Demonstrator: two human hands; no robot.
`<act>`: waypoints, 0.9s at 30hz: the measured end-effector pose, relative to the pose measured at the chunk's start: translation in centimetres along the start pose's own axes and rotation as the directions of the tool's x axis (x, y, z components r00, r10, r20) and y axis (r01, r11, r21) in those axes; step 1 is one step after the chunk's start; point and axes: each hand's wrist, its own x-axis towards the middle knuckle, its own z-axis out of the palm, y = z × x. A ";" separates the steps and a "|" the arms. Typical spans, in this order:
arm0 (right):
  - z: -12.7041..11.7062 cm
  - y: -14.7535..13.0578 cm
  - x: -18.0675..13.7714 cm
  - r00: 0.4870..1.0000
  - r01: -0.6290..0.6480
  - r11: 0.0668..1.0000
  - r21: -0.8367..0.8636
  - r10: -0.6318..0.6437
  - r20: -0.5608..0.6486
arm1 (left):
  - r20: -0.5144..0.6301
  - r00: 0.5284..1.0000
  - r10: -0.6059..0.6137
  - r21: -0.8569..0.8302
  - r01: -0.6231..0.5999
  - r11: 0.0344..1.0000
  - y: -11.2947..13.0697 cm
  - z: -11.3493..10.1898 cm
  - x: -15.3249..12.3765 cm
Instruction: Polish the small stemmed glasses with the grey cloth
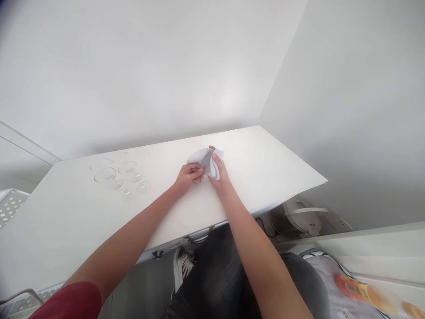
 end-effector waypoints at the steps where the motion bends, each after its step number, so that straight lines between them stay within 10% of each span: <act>1: 0.2 0.0 -0.1 0.999 -0.025 1.000 -0.007 0.025 0.032 | -0.014 1.000 -0.019 -0.018 0.018 1.000 0.0 0.0 0.0; 12: 1.4 1.3 0.6 0.989 0.076 0.994 -0.081 -0.085 -0.119 | -0.361 0.918 0.164 0.241 -0.078 0.967 -0.5 0.4 0.3; 21: 1.3 1.7 0.3 0.995 -0.069 0.992 -0.102 0.061 -0.080 | -0.452 0.881 0.141 -0.156 -0.234 0.960 -0.1 -1.0 0.7; 27: 1.8 1.3 -0.6 0.948 -0.240 0.939 -0.247 0.282 0.150 | -0.149 0.985 0.084 -0.360 -0.133 0.923 0.3 -0.7 0.7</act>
